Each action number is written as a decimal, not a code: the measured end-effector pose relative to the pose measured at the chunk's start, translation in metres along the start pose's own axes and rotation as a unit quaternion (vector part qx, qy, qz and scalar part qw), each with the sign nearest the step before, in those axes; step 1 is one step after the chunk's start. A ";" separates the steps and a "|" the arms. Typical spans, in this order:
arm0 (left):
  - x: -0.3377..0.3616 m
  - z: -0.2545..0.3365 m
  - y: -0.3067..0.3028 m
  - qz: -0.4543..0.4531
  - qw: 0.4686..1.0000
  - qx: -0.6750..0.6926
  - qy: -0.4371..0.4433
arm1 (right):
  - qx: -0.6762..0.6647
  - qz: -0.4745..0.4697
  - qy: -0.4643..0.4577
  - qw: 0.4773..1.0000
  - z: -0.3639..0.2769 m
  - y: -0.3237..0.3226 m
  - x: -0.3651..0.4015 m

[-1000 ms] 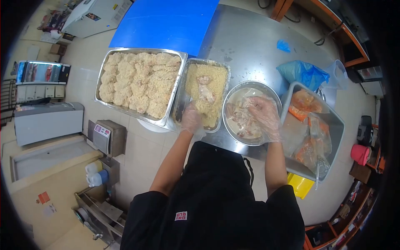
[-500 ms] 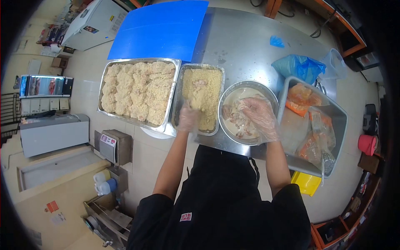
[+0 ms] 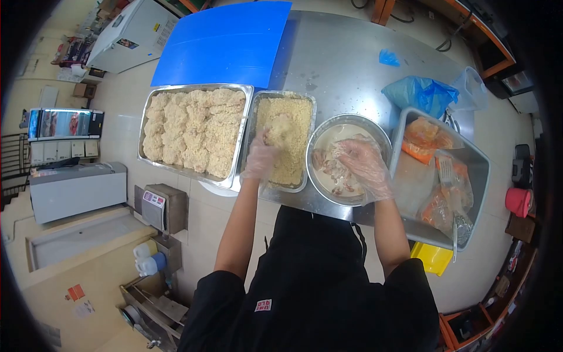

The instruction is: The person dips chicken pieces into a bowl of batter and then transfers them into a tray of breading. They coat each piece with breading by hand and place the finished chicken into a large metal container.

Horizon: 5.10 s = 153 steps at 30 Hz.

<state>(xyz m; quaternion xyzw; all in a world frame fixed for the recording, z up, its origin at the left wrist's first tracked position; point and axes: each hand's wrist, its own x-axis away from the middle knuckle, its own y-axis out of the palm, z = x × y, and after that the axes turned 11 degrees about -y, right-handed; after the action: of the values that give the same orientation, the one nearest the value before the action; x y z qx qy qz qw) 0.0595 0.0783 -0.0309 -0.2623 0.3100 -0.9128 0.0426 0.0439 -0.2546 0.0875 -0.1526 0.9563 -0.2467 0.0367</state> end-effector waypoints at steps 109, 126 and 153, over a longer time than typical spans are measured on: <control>-0.088 0.048 -0.011 -0.036 0.837 -0.520 0.164 | -0.019 -0.002 -0.019 1.000 0.035 0.002 0.002; 0.040 0.089 -0.127 -0.145 0.969 0.015 0.200 | -0.064 0.015 0.019 0.998 0.017 0.000 0.005; 0.085 -0.076 -0.112 0.339 0.891 -0.209 0.220 | -0.025 -0.011 0.016 1.000 0.028 0.000 0.005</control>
<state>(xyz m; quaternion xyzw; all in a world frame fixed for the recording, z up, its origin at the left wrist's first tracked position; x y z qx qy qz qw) -0.0420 0.1892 0.0225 0.0630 0.5651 -0.7914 0.2242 0.0433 -0.2691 0.0631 -0.1600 0.9609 -0.2256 0.0150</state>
